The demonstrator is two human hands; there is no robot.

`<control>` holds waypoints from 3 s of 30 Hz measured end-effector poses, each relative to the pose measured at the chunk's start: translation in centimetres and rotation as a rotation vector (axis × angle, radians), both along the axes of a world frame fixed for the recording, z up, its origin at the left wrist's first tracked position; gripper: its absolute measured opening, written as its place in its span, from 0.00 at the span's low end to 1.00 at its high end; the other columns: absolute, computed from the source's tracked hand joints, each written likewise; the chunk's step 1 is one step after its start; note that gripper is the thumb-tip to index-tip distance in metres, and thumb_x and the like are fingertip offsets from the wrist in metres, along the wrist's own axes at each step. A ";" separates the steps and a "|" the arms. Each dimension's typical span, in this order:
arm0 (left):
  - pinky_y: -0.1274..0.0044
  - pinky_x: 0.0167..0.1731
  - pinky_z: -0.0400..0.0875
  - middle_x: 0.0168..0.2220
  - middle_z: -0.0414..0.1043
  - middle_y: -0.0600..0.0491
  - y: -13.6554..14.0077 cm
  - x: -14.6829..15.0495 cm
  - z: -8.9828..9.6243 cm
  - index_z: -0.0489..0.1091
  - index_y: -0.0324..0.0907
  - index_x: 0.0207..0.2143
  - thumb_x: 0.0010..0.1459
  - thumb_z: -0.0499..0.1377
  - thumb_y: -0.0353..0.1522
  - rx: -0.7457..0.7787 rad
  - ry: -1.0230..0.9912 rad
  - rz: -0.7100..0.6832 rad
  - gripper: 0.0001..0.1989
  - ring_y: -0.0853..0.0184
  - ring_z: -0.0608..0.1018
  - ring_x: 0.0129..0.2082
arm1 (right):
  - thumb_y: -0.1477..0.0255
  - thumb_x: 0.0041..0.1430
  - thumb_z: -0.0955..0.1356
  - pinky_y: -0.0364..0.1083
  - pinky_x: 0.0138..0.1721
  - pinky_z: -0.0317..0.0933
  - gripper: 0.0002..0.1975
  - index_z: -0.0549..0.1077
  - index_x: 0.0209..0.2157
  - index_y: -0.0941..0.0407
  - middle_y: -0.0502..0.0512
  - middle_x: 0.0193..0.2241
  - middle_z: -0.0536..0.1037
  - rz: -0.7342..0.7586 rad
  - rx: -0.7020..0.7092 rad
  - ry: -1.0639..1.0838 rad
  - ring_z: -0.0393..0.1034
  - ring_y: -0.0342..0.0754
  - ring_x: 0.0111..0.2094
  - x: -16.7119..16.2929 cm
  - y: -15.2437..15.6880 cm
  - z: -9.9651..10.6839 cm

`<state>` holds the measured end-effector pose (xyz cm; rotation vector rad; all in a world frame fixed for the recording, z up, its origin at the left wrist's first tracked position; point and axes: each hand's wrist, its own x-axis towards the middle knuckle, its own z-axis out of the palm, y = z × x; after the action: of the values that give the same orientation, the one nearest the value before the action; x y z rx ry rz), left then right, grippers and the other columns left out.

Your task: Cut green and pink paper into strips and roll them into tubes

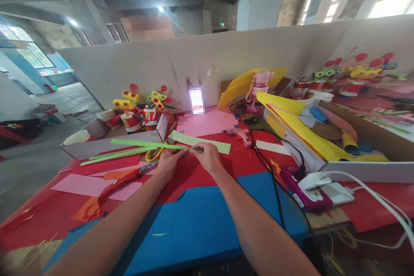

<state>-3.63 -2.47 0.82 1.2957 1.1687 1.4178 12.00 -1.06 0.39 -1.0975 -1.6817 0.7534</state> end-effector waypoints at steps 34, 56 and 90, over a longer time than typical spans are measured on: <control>0.78 0.26 0.65 0.20 0.71 0.55 0.3 -0.1 0.6 0.75 0.37 0.24 0.37 0.70 0.38 -0.015 -0.177 0.058 0.15 0.72 0.70 0.22 | 0.63 0.53 0.70 0.48 0.38 0.68 0.09 0.81 0.31 0.53 0.52 0.32 0.83 -0.031 -0.001 0.078 0.77 0.53 0.34 0.7 0.4 0.2; 0.78 0.26 0.64 0.16 0.71 0.53 -0.1 -0.1 0.8 0.73 0.39 0.13 0.41 0.68 0.39 0.023 0.105 0.099 0.14 0.69 0.70 0.21 | 0.68 0.54 0.71 0.60 0.56 0.51 0.03 0.79 0.30 0.52 0.54 0.34 0.82 -0.061 0.169 -0.298 0.74 0.52 0.39 0.7 0.3 0.3; 0.80 0.22 0.66 0.21 0.68 0.57 -2.2 0.1 2.2 0.73 0.36 0.32 0.45 0.65 0.36 -0.199 0.136 -0.356 0.13 0.74 0.69 0.18 | 0.60 0.50 0.70 0.50 0.42 0.66 0.17 0.80 0.38 0.56 0.57 0.37 0.81 0.221 -0.083 0.216 0.74 0.53 0.38 -1.6 -0.7 -0.5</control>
<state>-3.49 -4.63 3.01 1.3923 1.0724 0.9452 10.42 -1.72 -0.13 -0.8597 -1.6128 1.0524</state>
